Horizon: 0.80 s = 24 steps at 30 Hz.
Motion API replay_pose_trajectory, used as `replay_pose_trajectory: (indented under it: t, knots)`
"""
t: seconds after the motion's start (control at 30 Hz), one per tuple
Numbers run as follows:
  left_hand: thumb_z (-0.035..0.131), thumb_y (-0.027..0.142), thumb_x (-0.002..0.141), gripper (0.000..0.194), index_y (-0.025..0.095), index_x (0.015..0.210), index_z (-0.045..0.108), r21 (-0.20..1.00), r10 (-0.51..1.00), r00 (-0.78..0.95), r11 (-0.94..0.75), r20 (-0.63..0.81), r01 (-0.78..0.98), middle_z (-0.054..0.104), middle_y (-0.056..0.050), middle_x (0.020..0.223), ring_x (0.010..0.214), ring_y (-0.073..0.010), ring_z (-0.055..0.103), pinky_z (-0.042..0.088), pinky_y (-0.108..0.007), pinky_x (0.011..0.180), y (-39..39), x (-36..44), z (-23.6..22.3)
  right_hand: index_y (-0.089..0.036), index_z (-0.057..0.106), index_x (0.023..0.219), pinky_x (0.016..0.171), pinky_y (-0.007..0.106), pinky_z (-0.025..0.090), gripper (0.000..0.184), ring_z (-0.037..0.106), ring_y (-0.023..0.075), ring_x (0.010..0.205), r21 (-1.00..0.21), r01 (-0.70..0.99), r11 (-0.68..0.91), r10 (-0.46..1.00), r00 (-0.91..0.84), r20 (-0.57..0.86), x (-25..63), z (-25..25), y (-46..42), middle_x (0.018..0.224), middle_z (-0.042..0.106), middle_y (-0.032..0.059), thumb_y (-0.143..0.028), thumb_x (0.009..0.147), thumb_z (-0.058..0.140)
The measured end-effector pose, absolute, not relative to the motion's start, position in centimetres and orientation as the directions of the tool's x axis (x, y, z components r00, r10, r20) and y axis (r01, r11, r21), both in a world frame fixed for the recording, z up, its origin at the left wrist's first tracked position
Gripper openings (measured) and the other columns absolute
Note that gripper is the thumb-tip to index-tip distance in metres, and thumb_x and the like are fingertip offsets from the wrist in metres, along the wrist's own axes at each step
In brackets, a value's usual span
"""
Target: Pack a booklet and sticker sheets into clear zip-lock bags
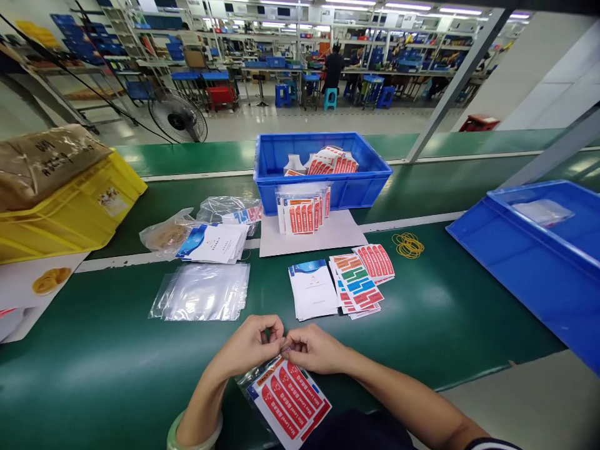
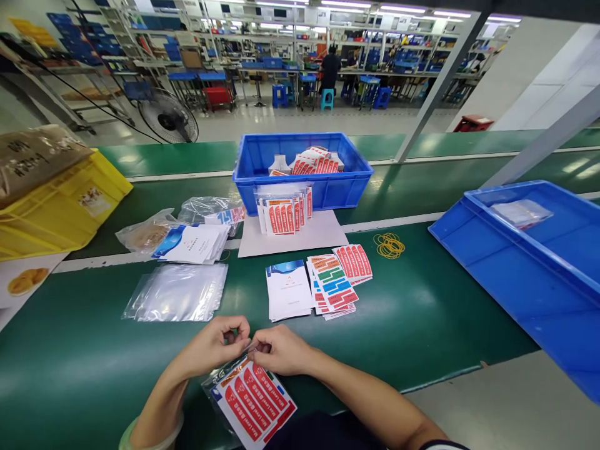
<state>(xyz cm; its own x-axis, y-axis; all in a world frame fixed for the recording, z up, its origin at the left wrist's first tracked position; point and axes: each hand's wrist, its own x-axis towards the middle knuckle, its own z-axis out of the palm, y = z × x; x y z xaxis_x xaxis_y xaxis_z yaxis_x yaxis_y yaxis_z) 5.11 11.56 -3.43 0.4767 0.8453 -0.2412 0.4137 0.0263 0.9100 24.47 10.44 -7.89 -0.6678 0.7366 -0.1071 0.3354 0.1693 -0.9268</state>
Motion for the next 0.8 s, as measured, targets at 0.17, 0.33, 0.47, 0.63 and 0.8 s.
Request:
replay_pose_trajectory:
  t: [0.17,0.33,0.47,0.63,0.8]
  knots:
    - [0.055,0.030,0.078,0.014,0.017,0.074,0.053,0.937,0.922,0.342,0.058,-0.183,0.345,0.050,0.001,0.069,0.059,-0.0105,0.047,0.040,-0.021,0.052,12.2,3.8,-3.2,-0.015,0.063,0.073,0.051,0.018,0.036,0.010,0.050,0.0092,0.054,-0.921,0.365,0.133,0.744,-0.651,-0.151,24.4,-8.4,10.3,0.059,0.056,-0.0032,-0.022,0.076,0.057]
    - [0.054,0.020,0.072,0.005,0.018,0.074,0.058,0.860,0.834,0.506,-0.079,-0.220,0.505,0.056,0.002,0.067,0.060,-0.0110,0.049,0.037,-0.020,0.052,11.4,6.0,-3.3,-0.015,0.061,0.071,0.049,0.018,0.033,0.008,0.049,0.0091,0.053,-0.919,0.367,0.144,0.758,-0.638,-0.136,24.3,-8.6,10.4,0.059,0.055,-0.0034,-0.021,0.074,0.057]
    - [0.049,0.013,0.069,0.008,0.018,0.065,0.055,0.845,0.838,0.498,-0.088,-0.224,0.528,0.054,0.004,0.060,0.055,-0.0096,0.045,0.035,-0.020,0.051,11.3,6.3,-3.7,-0.015,0.060,0.071,0.048,0.017,0.034,0.006,0.049,0.0087,0.052,-0.930,0.351,0.106,0.756,-0.636,-0.153,24.4,-8.3,10.5,0.057,0.054,-0.0039,-0.019,0.074,0.056]
    - [0.049,0.017,0.073,0.008,0.017,0.067,0.054,0.868,0.914,0.366,-0.031,-0.176,0.495,0.053,0.002,0.064,0.055,-0.0100,0.046,0.035,-0.021,0.051,11.9,4.9,-3.4,-0.015,0.061,0.069,0.049,0.017,0.035,0.006,0.049,0.0088,0.051,-0.925,0.372,0.075,0.759,-0.623,-0.189,24.3,-8.3,10.5,0.056,0.053,-0.0038,-0.018,0.073,0.056]
    - [0.052,0.017,0.071,0.009,0.017,0.073,0.061,0.835,0.834,0.504,-0.103,-0.224,0.541,0.060,0.001,0.068,0.060,-0.0116,0.051,0.037,-0.020,0.052,11.4,6.1,-3.3,-0.015,0.059,0.069,0.048,0.017,0.032,0.005,0.047,0.0077,0.052,-0.924,0.369,0.103,0.764,-0.624,-0.164,24.4,-8.7,10.6,0.057,0.052,-0.0049,-0.018,0.072,0.056]
